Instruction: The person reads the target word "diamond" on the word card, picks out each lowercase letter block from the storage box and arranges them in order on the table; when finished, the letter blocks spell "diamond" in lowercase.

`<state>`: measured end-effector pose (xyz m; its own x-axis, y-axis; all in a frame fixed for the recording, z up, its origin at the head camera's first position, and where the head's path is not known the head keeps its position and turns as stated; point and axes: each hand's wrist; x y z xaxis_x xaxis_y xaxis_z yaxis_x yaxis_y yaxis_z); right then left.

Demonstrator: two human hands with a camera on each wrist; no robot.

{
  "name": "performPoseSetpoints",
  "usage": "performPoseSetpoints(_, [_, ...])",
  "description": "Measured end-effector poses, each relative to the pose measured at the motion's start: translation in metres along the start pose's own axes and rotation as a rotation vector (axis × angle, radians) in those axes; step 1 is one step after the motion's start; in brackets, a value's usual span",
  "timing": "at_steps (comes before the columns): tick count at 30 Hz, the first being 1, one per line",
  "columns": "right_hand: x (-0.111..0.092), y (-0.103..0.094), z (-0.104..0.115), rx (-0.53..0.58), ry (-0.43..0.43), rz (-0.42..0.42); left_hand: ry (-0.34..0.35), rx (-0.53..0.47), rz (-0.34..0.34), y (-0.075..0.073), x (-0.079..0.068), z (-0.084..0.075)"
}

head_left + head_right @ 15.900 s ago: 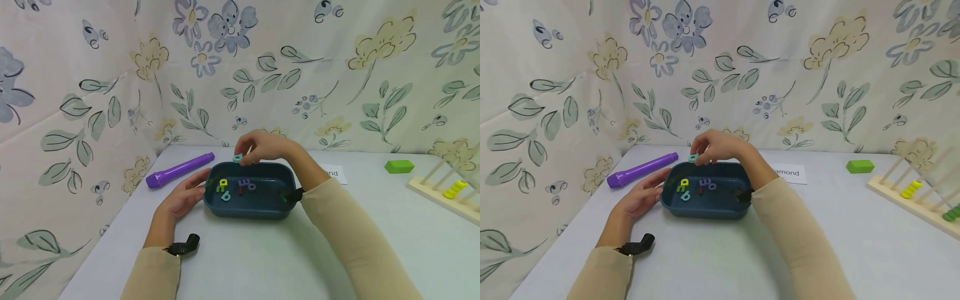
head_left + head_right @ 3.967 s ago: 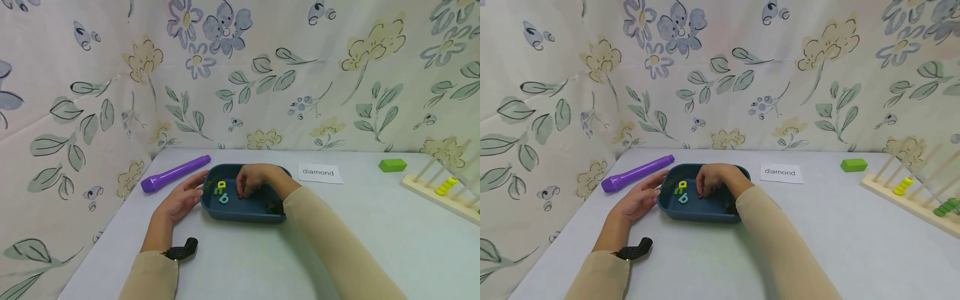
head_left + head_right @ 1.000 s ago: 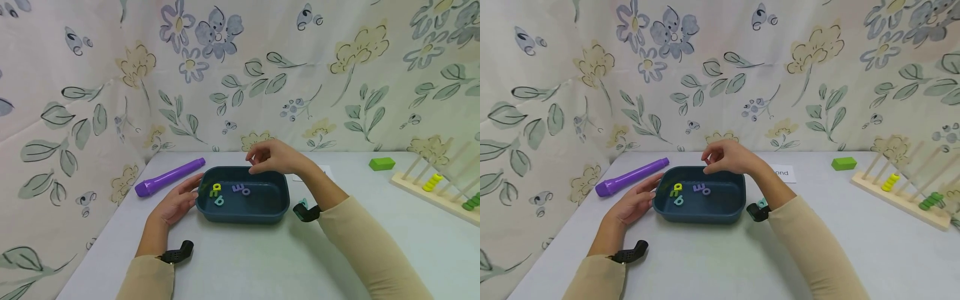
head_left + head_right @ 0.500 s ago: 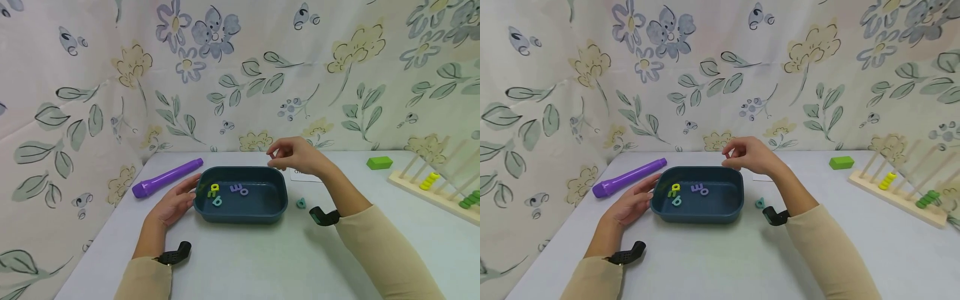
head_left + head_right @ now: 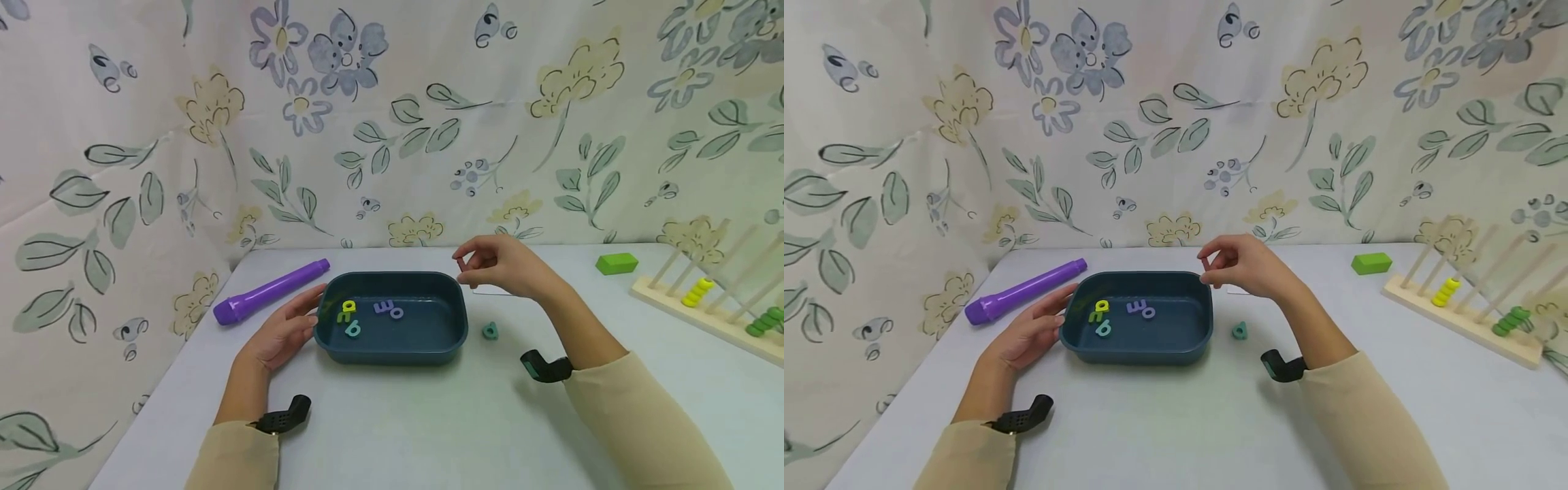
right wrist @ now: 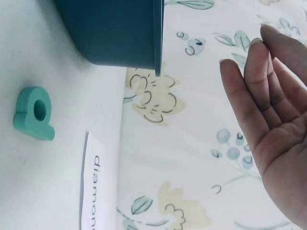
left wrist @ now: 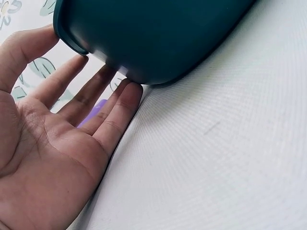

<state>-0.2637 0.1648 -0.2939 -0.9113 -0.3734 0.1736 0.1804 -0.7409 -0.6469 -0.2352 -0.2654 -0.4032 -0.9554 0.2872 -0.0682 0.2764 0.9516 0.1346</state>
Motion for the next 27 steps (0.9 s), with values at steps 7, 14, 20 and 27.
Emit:
performPoseSetpoints(7, [-0.012, -0.008, -0.008, 0.01, 0.035, -0.03, 0.002, 0.008, -0.002, 0.0, 0.001, -0.001])
performPoseSetpoints(14, [-0.025, -0.012, -0.02, 0.011, 0.059, -0.056, 0.002, 0.008, 0.014, -0.002, 0.002, 0.0])
performPoseSetpoints(20, [-0.038, -0.016, -0.028, 0.005, 0.074, -0.069, 0.011, 0.002, 0.03, -0.002, 0.002, 0.0])
performPoseSetpoints(27, [-0.053, -0.016, -0.038, 0.011, 0.1, -0.062, 0.015, -0.006, 0.039, -0.003, 0.002, 0.001])
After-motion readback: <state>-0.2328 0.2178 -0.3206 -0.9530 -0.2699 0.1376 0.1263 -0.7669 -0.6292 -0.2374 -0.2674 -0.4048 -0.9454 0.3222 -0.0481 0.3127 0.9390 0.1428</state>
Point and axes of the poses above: each hand's wrist, its own x-axis towards the middle knuckle, its own y-axis out of the palm, z = x × y, and after that the axes turned 5 degrees about -z, right-handed
